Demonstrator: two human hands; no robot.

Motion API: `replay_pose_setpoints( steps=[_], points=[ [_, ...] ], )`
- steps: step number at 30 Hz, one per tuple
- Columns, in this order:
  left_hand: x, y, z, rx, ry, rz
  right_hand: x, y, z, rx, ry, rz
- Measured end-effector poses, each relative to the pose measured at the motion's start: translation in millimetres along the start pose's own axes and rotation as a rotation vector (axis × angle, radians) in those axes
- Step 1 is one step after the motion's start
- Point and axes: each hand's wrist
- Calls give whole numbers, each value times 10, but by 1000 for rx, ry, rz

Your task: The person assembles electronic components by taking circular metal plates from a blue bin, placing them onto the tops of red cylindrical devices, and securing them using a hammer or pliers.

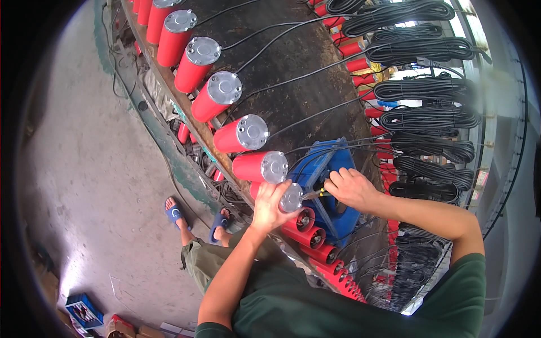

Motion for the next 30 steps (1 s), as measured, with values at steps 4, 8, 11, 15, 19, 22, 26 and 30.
replay_pose_setpoints(
  steps=[4, 8, 11, 15, 19, 22, 26, 30],
  points=[
    [12, 22, -16, 12, -15, -29, 63, -104, 51, 65, 63, -32],
    [15, 33, -9, 39, -2, -54, -30, 21, 15, -22, -162, -79],
    [12, 15, -8, 2, 8, -19, 24, 27, -60, -184, -361, -329],
    [11, 22, -5, 45, -11, -44, 67, 59, -167, -291, -358, -440],
    [-28, 16, -6, 40, -18, -54, 36, -44, -35, -52, -18, -45],
    [-12, 9, -13, 31, -12, -43, 89, -150, 53, 93, 48, -26],
    [19, 26, -23, 37, -24, -41, 301, -204, -152, -351, -460, -605],
    [40, 40, 1, 23, -19, -33, 184, -104, -526, -1245, -2041, -1023]
  ],
)
Point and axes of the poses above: each hand's wrist, its own y-axis away from the middle knuckle, its own x-axis out of the back of the hand, z = x × y, and after that the axes turned 5 degrees about z, right-handed
